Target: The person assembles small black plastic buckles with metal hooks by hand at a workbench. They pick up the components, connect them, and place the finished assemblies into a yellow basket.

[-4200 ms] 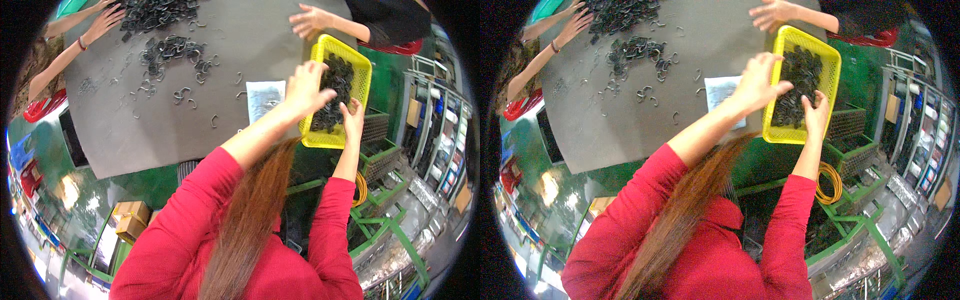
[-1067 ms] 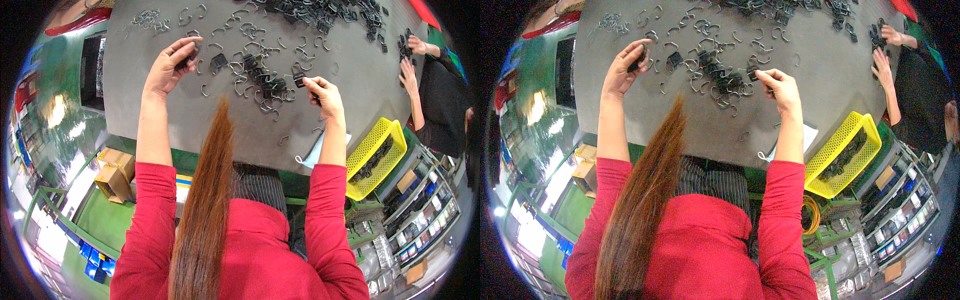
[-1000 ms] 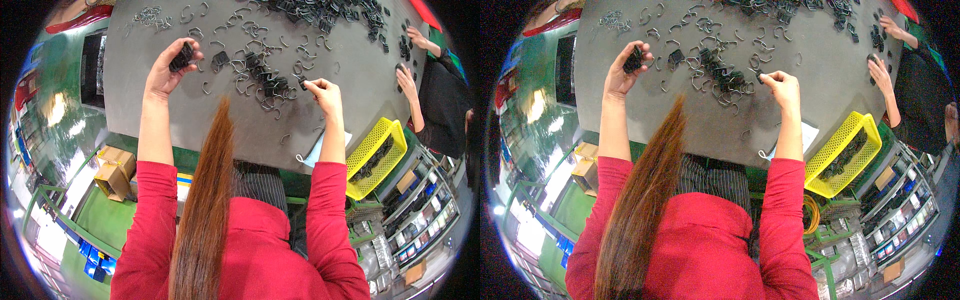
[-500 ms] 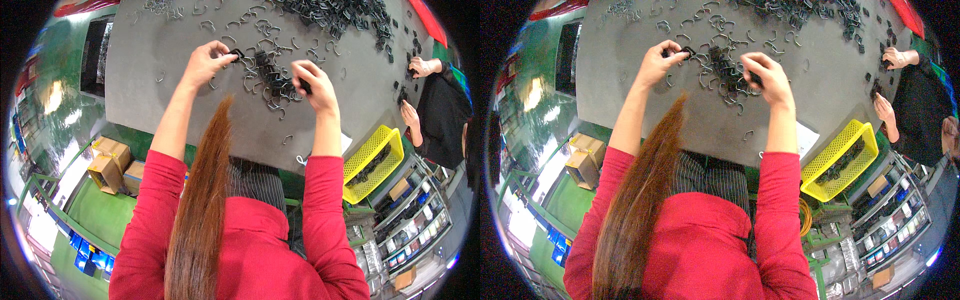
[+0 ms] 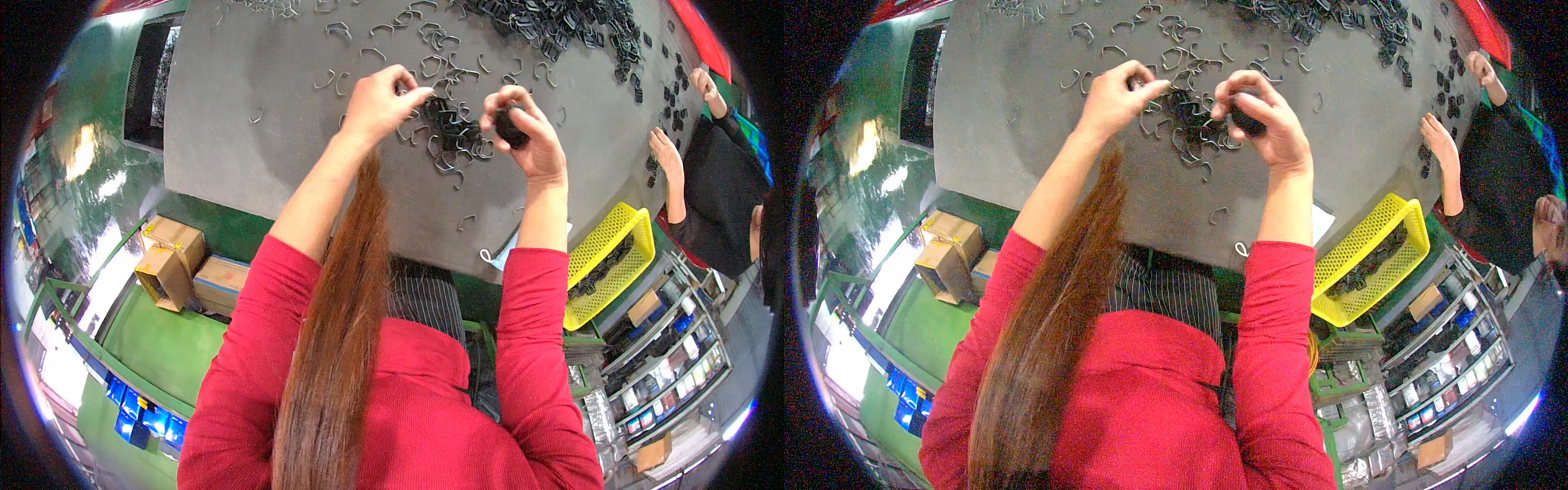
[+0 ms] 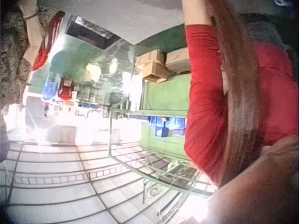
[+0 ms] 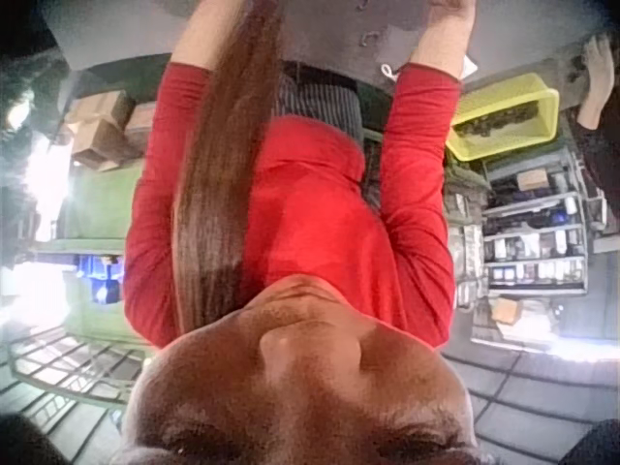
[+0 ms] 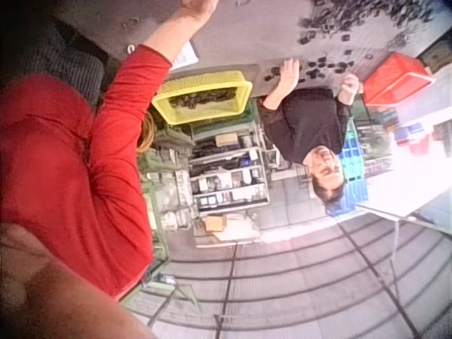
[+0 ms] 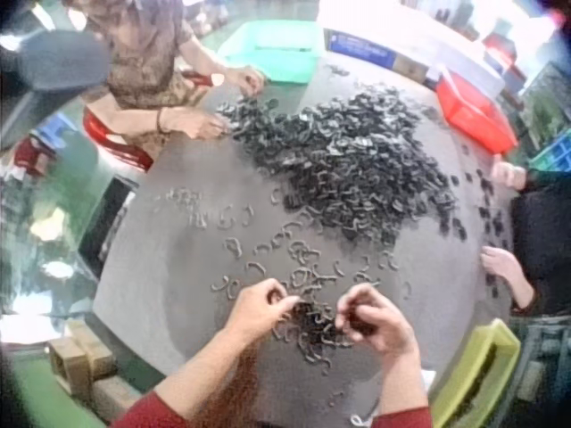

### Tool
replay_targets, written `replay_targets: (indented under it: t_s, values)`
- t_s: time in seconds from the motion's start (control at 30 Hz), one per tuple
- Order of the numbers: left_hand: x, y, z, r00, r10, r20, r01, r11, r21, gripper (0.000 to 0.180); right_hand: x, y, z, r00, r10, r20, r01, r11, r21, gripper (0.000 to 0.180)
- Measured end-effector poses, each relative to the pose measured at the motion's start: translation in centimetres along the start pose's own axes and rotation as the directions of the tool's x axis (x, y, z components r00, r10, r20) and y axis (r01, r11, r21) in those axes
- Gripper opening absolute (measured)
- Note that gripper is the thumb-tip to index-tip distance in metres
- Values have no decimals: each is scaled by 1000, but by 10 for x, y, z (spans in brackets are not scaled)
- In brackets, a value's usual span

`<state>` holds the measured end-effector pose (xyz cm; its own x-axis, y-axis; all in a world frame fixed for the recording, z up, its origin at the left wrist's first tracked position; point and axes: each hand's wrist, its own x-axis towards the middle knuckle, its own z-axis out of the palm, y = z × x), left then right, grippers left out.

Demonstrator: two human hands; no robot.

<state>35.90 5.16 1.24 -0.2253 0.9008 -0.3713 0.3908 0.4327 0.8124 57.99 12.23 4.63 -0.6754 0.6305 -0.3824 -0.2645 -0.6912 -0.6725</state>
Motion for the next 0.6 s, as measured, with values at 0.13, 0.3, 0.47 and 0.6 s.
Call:
replay_targets:
  t_s: [0.13, 0.3, 0.47, 0.6]
  values:
    - [-4, -4, 28, 998, 64, -2, -60, 949, 310, 28, -3, -2, -9, 991, -27, -135, 25, 999, -20, 24]
    - [2, -10, -8, 982, -52, 180, 65, 996, -64, 26, 8, 6, 2, 932, -101, -349, -204, 651, -731, 19]
    - [-6, -5, -49, 945, -141, 295, 231, 926, -298, 19, 18, 30, 25, 942, -139, -306, -314, -38, -949, 27]
    - [-12, -11, -56, 946, 3, 323, 219, 727, -651, 15, 25, 65, 39, 933, -250, -258, -312, -206, -927, 37]
